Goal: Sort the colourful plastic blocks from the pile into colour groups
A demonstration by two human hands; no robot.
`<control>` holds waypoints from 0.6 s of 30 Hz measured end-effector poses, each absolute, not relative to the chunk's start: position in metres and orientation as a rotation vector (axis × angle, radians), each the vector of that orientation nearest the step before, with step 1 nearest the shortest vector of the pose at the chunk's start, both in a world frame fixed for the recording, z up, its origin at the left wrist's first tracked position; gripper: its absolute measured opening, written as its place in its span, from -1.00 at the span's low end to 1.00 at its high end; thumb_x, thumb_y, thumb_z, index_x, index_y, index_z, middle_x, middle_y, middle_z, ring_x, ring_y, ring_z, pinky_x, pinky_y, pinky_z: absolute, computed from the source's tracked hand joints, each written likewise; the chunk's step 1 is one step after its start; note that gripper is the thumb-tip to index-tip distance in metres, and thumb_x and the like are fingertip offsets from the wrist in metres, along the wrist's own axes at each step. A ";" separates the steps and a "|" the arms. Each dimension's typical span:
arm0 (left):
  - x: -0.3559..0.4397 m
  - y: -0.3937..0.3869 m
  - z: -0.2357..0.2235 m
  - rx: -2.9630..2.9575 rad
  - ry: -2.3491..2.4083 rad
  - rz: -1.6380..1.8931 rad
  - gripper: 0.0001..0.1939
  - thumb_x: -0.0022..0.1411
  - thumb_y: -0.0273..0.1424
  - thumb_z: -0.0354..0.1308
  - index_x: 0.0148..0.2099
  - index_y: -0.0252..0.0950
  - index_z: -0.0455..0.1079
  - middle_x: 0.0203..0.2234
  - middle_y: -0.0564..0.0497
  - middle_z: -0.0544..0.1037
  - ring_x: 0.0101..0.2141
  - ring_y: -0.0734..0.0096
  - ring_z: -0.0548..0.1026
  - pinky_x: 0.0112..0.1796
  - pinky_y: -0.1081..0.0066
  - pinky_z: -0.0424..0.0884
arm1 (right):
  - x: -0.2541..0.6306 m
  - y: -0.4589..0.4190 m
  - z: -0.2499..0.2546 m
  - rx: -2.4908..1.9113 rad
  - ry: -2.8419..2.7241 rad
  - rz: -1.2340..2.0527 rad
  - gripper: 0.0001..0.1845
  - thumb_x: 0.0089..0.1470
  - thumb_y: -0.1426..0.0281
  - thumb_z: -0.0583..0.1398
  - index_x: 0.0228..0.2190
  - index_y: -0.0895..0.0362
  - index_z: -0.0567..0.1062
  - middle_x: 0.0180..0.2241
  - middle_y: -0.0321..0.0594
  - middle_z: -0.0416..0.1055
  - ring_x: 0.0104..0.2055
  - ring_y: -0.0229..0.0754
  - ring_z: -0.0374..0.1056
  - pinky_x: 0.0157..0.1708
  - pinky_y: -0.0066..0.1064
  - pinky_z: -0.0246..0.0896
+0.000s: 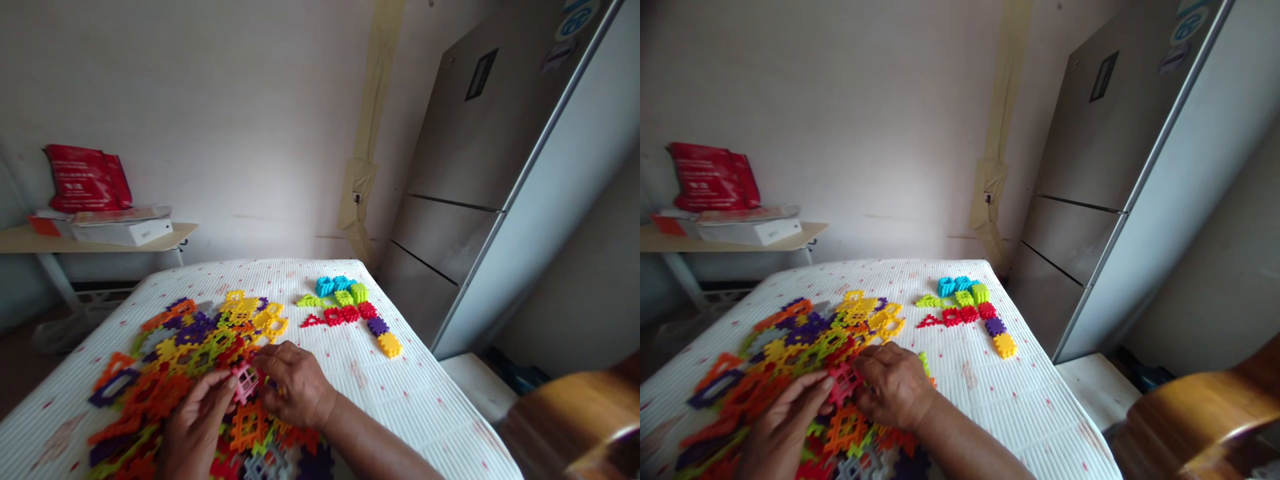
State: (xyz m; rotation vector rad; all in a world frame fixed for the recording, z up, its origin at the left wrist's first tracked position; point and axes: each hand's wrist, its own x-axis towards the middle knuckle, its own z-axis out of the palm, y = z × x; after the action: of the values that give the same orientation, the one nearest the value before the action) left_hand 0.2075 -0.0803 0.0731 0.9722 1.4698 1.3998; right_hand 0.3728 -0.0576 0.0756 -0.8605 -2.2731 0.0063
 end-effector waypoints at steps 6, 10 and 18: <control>0.205 -0.077 0.058 0.878 1.412 1.442 -0.49 -0.27 -0.01 0.30 -0.29 -0.21 0.38 -0.51 0.07 0.50 -0.43 0.33 0.43 -0.42 0.44 0.35 | 0.365 -0.062 0.072 -1.104 -2.175 -0.026 -0.47 -0.01 0.01 0.13 -0.13 0.12 0.38 -0.28 -0.14 0.40 -0.26 -0.09 0.29 -0.27 -0.28 0.28; 0.205 -0.075 0.052 0.786 1.335 1.400 -0.47 -0.32 -0.05 0.34 -0.28 -0.21 0.37 -0.51 0.09 0.50 -0.42 0.35 0.43 -0.42 0.46 0.36 | 0.363 -0.063 0.069 -1.096 -2.208 -0.065 -0.47 0.06 0.06 0.11 -0.03 0.13 0.32 -0.20 -0.11 0.38 -0.21 -0.07 0.26 -0.23 -0.25 0.25; 0.210 -0.078 0.059 0.747 1.337 1.424 -0.45 -0.39 -0.07 0.37 -0.30 -0.21 0.38 -0.50 0.11 0.50 -0.43 0.41 0.41 -0.47 0.52 0.34 | 0.358 -0.070 0.069 -1.059 -2.239 -0.155 -0.45 0.03 0.19 0.15 0.02 0.19 0.30 -0.13 -0.04 0.38 -0.18 -0.02 0.25 -0.22 -0.20 0.22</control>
State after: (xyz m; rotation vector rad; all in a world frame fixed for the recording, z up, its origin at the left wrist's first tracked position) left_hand 0.2104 -0.0778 0.0593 0.7469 1.3368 1.4241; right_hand 0.3578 -0.0697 0.0691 -1.0588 -2.2387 -0.1548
